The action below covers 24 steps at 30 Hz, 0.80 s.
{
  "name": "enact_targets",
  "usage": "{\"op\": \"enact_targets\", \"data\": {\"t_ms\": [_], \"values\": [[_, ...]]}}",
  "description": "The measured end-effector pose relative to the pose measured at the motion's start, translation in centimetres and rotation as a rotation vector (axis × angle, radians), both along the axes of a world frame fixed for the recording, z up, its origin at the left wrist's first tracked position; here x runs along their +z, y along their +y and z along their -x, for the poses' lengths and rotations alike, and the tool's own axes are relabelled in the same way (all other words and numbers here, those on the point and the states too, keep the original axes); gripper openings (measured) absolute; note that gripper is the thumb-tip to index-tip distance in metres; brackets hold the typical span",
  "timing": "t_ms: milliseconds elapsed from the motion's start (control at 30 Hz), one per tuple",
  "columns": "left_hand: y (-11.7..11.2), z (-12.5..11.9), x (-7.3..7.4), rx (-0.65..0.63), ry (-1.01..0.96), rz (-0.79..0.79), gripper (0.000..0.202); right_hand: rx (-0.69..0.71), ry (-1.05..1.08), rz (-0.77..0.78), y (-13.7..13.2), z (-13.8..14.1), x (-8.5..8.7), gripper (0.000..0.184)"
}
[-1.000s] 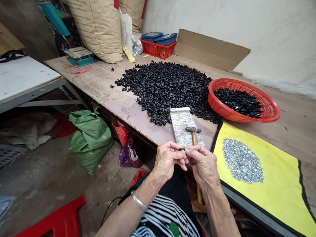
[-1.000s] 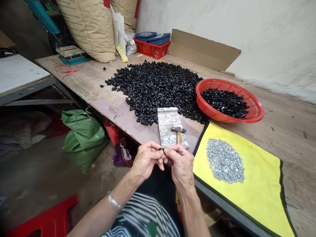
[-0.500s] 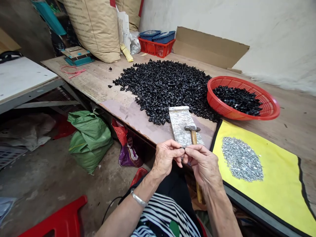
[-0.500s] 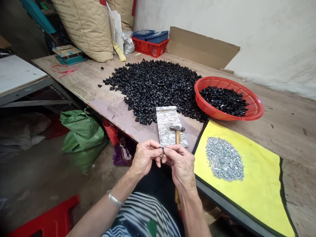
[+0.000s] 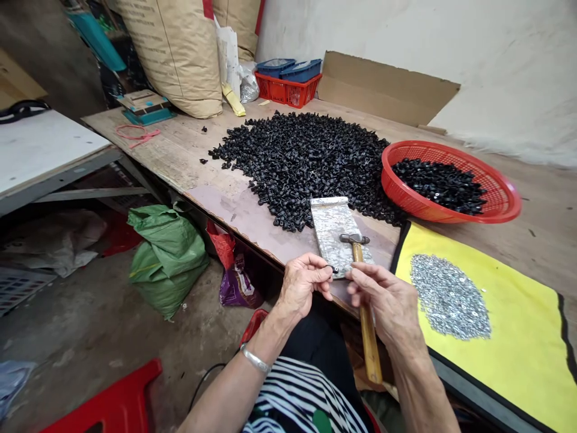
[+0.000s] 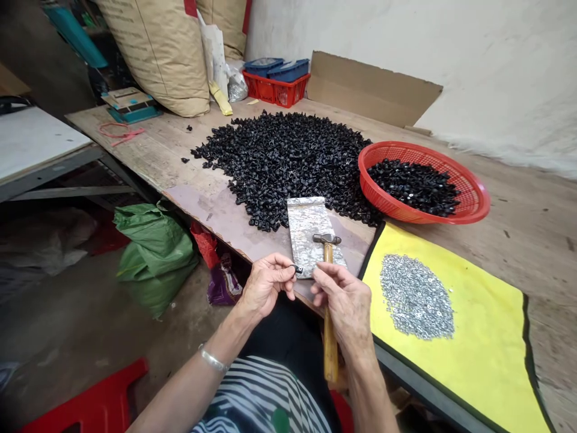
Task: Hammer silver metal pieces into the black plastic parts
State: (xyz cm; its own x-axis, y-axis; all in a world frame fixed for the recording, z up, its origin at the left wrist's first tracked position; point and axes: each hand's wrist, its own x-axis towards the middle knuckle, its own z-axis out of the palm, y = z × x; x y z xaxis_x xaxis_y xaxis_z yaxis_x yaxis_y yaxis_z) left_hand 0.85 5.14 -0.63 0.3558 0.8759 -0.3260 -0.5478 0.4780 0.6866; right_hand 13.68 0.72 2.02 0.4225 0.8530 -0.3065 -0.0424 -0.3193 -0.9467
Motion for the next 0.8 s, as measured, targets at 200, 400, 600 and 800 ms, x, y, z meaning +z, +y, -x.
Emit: {"op": "enact_targets", "data": {"t_ms": [200, 400, 600, 800], "values": [[1.0, 0.1, 0.0, 0.047, 0.055, -0.021, 0.02, 0.167, -1.117, 0.153, -1.3, -1.5, -0.2, 0.031], [2.2, 0.1, -0.1, 0.024, 0.188, -0.044, 0.015, 0.128, -0.564, 0.384, -1.2, -1.2, -0.7, 0.015], [2.3, -0.7, -0.4, -0.009, 0.371, -0.058, 0.009, 0.063, 0.56, 0.293, -2.2, -1.0, -0.4, 0.037], [2.5, -0.9, 0.0, -0.016, 0.396, 0.004, 0.012, 0.003, 0.144, 0.242, -4.0, -0.5, -0.6, 0.034]]}}
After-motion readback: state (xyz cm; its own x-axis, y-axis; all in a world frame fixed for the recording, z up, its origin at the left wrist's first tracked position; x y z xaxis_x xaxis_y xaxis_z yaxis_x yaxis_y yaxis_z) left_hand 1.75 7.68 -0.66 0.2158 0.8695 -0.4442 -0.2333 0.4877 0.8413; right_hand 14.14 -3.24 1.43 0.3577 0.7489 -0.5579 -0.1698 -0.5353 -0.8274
